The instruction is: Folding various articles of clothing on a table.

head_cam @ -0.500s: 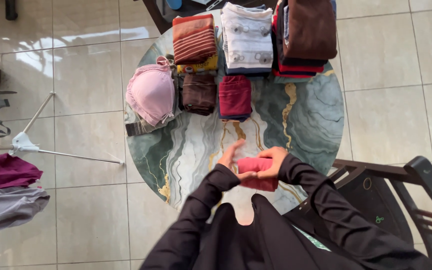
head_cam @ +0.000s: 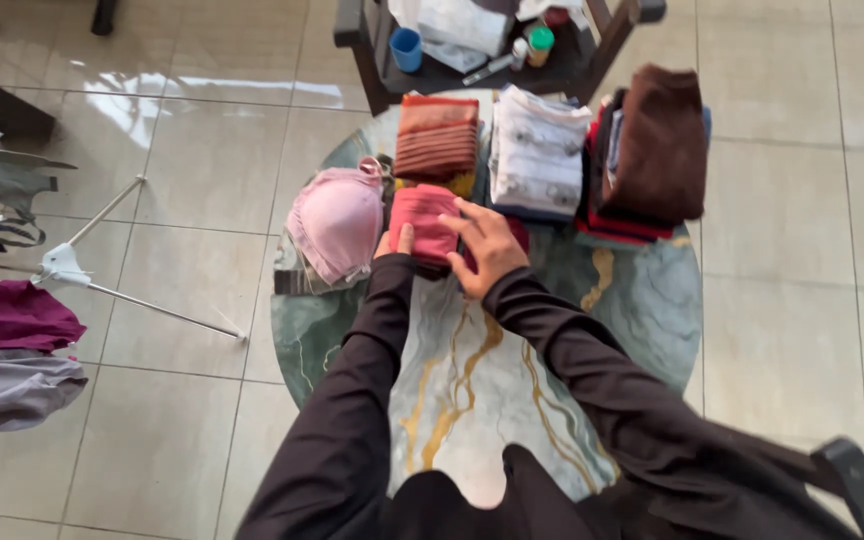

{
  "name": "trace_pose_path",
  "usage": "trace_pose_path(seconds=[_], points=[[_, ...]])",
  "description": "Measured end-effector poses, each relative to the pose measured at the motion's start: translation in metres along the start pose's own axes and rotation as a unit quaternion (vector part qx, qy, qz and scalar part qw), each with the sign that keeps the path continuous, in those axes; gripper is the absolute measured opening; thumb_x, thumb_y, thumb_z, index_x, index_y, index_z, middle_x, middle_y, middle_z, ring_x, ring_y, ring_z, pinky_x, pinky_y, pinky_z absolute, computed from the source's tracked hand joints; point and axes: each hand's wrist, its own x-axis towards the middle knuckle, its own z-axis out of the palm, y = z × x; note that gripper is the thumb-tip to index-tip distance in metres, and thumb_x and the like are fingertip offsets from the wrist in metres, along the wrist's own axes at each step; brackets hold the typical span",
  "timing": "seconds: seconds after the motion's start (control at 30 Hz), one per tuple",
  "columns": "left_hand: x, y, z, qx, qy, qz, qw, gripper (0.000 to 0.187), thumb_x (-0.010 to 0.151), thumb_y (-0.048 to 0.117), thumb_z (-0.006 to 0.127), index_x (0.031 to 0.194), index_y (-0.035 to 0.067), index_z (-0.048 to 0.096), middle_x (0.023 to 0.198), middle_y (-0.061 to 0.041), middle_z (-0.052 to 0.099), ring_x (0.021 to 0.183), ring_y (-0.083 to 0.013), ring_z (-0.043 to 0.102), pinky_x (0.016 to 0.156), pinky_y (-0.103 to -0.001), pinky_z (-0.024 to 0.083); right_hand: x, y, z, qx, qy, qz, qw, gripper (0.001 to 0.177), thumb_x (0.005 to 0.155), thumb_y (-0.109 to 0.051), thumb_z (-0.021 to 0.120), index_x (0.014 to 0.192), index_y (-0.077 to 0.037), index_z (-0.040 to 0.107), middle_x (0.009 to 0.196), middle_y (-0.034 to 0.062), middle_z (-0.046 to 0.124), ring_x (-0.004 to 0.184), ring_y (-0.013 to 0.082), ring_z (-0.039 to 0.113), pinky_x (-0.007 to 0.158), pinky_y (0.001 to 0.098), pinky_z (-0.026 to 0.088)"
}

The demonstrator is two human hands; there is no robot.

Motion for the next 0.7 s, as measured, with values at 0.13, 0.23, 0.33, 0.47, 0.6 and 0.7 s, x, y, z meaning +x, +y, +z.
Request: trace_pose_path(seconds=[0.13,0.23,0.33,0.47,0.6,0.7], points=[[0.001,0.003,0.007,0.101,0.028,-0.015,0.994,0.046,0.093,0.05,0.073,0.115,0.009,0.075,0.099,-0.012,0.076,0.092,-0.0209,0.072,0.085,-0.037,0.056,0.014,0.027,0.046,-0.089,-0.058,-0.049,0.993,0.061,0.082,-0.018,0.076,0.14,-0.014,0.058,0.152,0.0161,0.048,0.137,0.0371,0.047,0.11,0.0465,0.041],[-0.013,0.016,0.004,0.09,0.03,-0.026,0.995,0.047,0.088,0.047,0.077,0.115,0.008,0.075,0.097,-0.012,0.078,0.09,-0.0205,0.074,0.085,-0.036,0.057,0.01,0.048,0.082,-0.064,-0.118,-0.042,0.99,0.07,0.08,-0.016,0.074,0.146,-0.007,0.051,0.157,0.017,0.041,0.145,0.0355,0.04,0.113,0.0461,0.039],[-0.021,0.031,-0.003,0.013,0.062,-0.019,0.998,0.051,0.085,0.042,0.082,0.116,0.004,0.068,0.101,-0.011,0.076,0.09,-0.0205,0.073,0.084,-0.035,0.058,0.012,0.048,0.098,-0.148,-0.15,-0.058,0.976,0.081,0.077,-0.009,0.071,0.154,-0.003,0.044,0.164,0.0183,0.036,0.152,0.0329,0.035,0.116,0.0439,0.037],[-0.026,0.058,-0.009,0.015,0.068,-0.061,0.996,0.048,0.084,0.041,0.08,0.115,0.006,0.069,0.101,-0.011,0.077,0.089,-0.0193,0.074,0.083,-0.034,0.059,0.012,0.055,0.116,-0.197,-0.138,-0.048,0.969,0.078,0.083,-0.01,0.065,0.155,-0.003,0.037,0.166,0.0162,0.03,0.155,0.0323,0.029,0.122,0.0497,0.03],[-0.037,0.074,-0.018,0.198,0.095,-0.026,0.975,0.042,0.083,0.043,0.081,0.108,0.009,0.076,0.103,-0.018,0.074,0.094,-0.0313,0.071,0.087,-0.039,0.055,-0.003,0.077,0.141,-0.179,-0.161,-0.043,0.97,0.077,0.089,-0.007,0.055,0.161,-0.004,0.027,0.169,0.0191,0.019,0.155,0.0428,0.019,0.122,0.0563,0.025],[-0.051,0.102,-0.025,0.184,0.102,0.005,0.978,0.045,0.085,0.049,0.073,0.11,0.011,0.075,0.102,-0.019,0.075,0.094,-0.0354,0.072,0.086,-0.042,0.054,-0.005,0.081,0.145,-0.227,-0.201,-0.03,0.953,0.087,0.086,-0.007,0.058,0.164,-0.014,0.02,0.171,0.0171,0.009,0.154,0.051,0.011,0.121,0.0589,0.023]])
